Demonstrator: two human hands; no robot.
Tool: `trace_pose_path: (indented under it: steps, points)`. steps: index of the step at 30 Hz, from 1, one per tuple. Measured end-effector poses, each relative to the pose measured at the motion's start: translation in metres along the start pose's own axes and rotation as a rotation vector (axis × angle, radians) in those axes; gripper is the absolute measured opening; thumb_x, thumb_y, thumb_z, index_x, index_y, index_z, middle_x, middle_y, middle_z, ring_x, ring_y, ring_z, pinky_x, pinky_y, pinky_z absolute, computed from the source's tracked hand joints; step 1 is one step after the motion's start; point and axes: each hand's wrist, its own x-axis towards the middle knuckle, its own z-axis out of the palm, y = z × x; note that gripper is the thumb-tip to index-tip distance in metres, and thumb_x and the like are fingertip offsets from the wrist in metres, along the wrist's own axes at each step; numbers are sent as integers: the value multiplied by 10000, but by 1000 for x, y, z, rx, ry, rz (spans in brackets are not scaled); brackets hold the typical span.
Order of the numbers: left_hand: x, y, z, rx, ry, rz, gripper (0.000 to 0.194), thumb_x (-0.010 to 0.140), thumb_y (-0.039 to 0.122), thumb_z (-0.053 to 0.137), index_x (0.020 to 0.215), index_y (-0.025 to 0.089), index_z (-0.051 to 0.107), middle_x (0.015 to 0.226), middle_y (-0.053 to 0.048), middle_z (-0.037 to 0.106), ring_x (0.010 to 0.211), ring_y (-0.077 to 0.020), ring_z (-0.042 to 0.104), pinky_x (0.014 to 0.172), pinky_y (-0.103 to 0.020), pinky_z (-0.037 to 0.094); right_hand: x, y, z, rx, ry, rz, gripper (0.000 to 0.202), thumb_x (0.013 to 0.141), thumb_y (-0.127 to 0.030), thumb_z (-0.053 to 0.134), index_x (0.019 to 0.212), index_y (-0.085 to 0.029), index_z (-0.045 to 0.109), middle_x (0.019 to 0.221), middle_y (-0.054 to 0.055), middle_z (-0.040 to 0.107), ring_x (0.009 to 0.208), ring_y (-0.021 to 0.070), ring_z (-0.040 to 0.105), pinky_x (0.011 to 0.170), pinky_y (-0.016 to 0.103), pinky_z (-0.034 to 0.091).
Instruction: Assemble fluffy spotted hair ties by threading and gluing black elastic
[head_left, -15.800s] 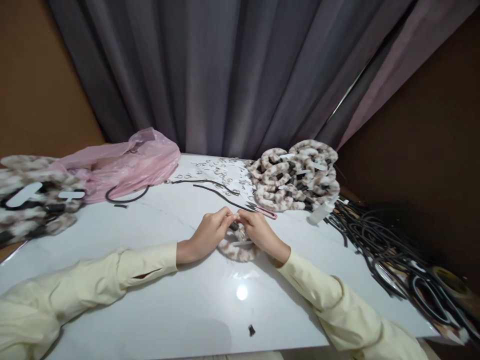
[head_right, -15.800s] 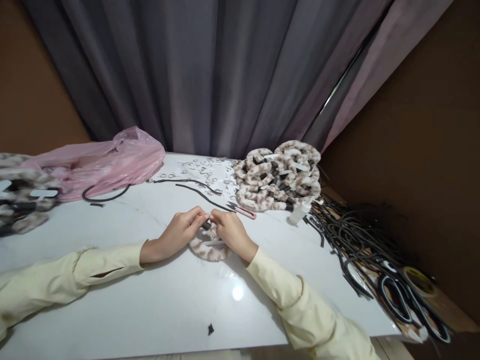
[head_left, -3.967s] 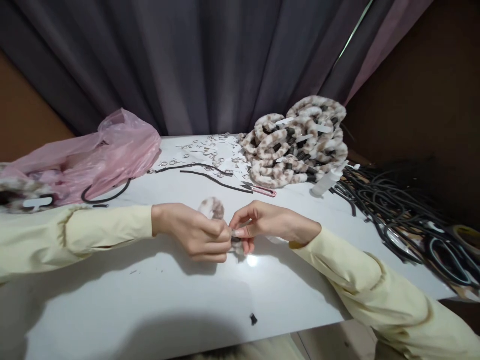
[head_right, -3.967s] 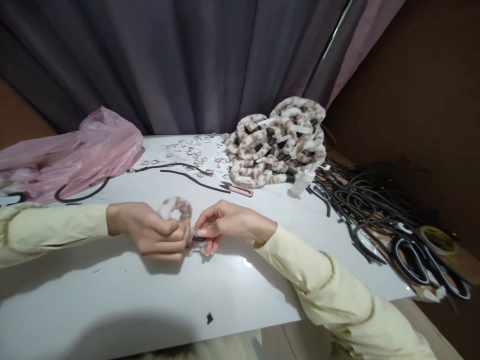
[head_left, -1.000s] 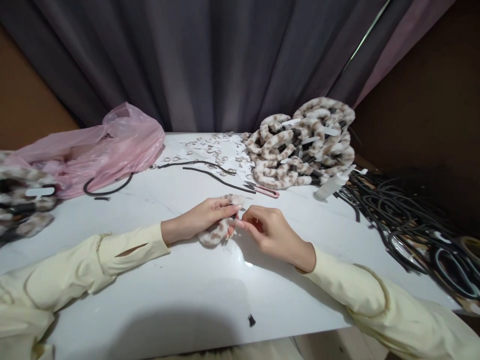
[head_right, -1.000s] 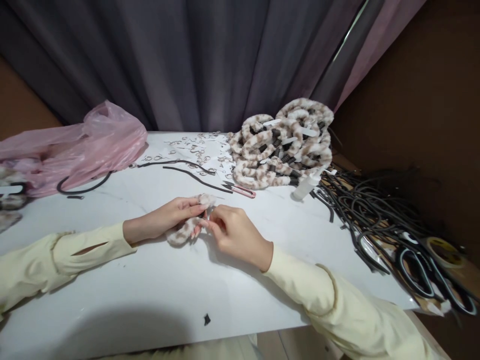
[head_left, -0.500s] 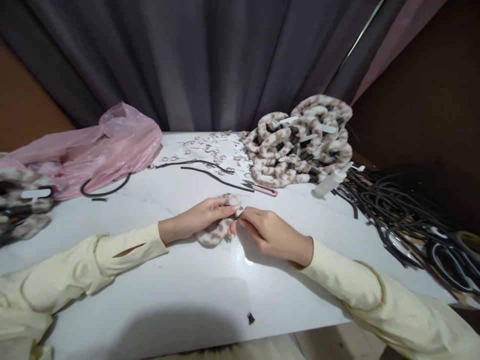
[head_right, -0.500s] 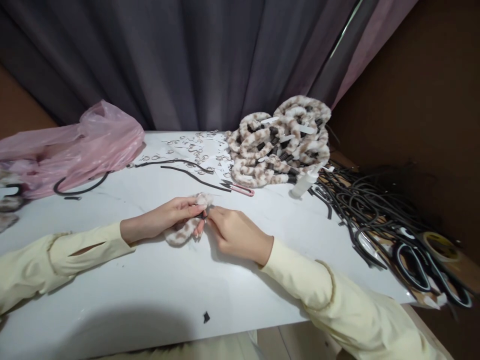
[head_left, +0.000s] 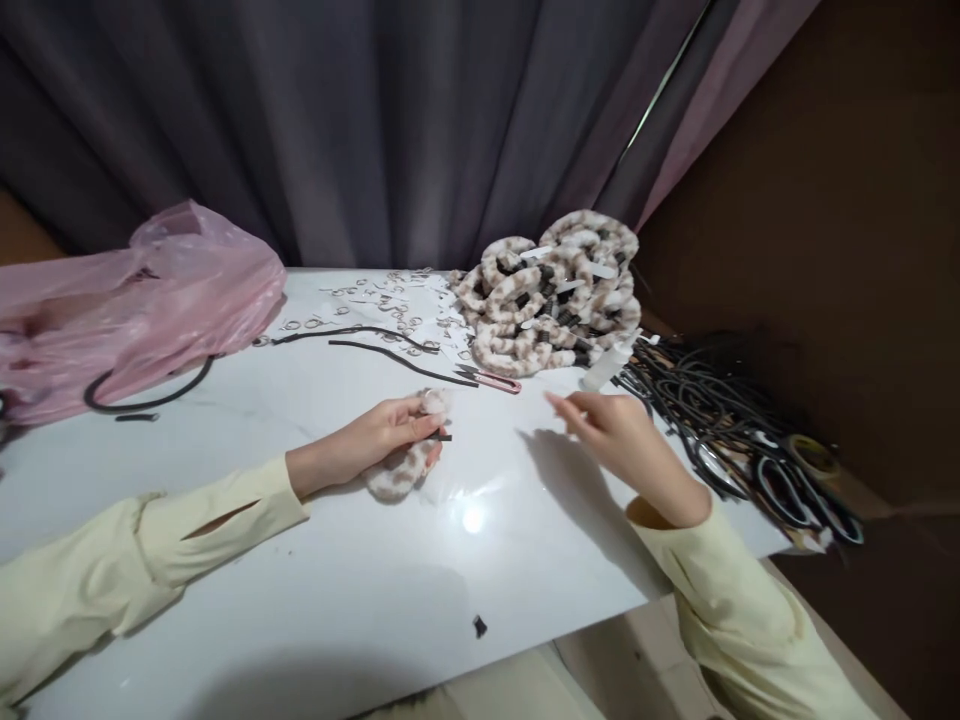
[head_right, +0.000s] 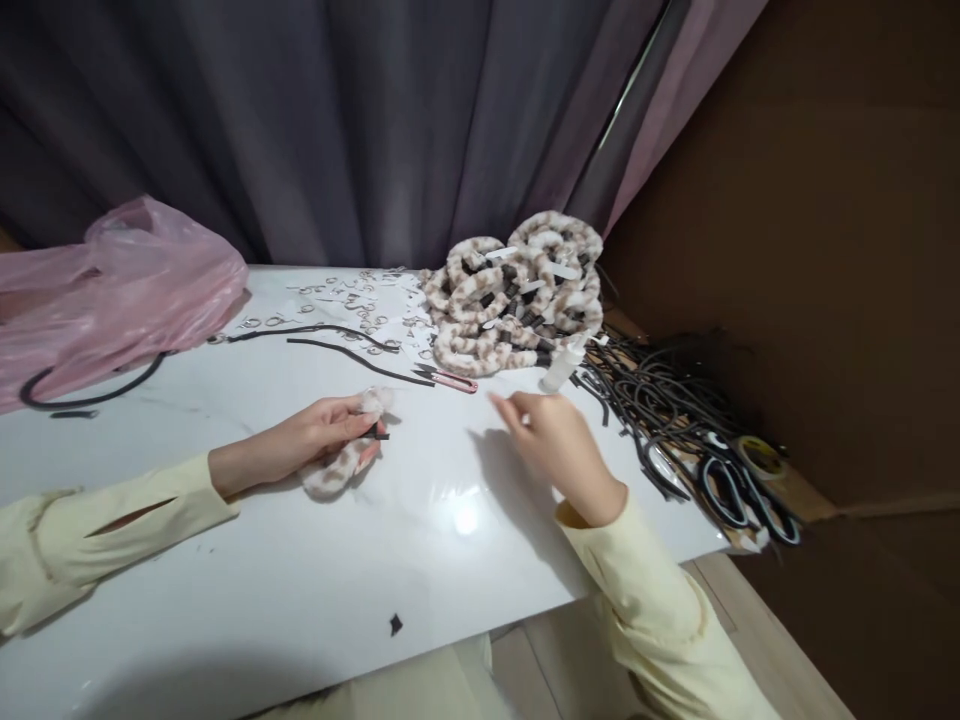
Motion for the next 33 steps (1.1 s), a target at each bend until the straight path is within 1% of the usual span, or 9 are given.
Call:
trace_pose_path:
  steps: [2,5,7,10,14,19,22,27,33]
  points:
    - [0,0,0,-7,1,-11,270,807,383,598,858,131,518,633,-27,582,467,-73,488,387,-151,319,-1,32,-6,-48,158,236,377,875,-429,443,659,-161,597,538,41,561,506,155,492,537,274,313]
    - [1,0,0,-28,7,-21,257,800,366,610,852,133,515,614,-15,566,471,-70,480,387,-144,316,13,72,0,169,280,371,280,677,-379,669,819,-142,622,728,73,640,664,196,568,595,276,371]
    - [1,1,0,-45,14,-25,249,795,353,617,852,136,510,600,-5,554,466,-66,472,384,-141,308,28,87,8,438,251,396,391,590,-428,714,817,-126,613,775,90,645,692,205,576,585,276,391]
    - [0,0,0,-58,1,-22,245,795,352,616,849,139,506,594,-1,549,465,-66,470,387,-142,309,43,91,17,576,235,356,477,664,-535,612,880,-110,582,819,104,642,690,182,583,584,271,418]
    - [1,0,0,-33,-20,-10,259,807,380,591,849,136,515,619,-26,578,473,-75,484,390,-151,316,35,70,9,566,221,229,439,740,-546,556,884,-131,552,814,78,621,717,158,572,643,262,429]
    - [1,1,-1,20,-15,0,300,811,432,567,840,139,507,641,-38,594,409,-65,440,354,-166,298,-5,17,-13,237,-6,-129,398,865,-449,485,1120,-145,459,844,92,627,608,157,553,509,238,399]
    - [1,2,-1,25,-19,3,283,828,421,547,833,142,504,657,-34,597,387,-52,424,341,-161,294,-17,-14,-21,245,-90,-266,297,879,-415,483,1030,-160,482,853,85,638,591,142,559,461,209,373]
    - [1,5,1,42,9,0,260,835,393,542,821,134,522,643,-29,599,387,-54,437,328,-153,307,-11,-42,-24,244,-66,-326,245,850,-394,529,877,-156,581,725,50,641,468,106,489,449,213,345]
    - [1,7,4,1,18,1,222,853,344,534,805,128,515,611,-25,605,397,-56,467,361,-150,343,1,-52,-17,190,-58,-359,247,834,-380,534,810,-145,605,565,24,582,461,122,483,479,229,325]
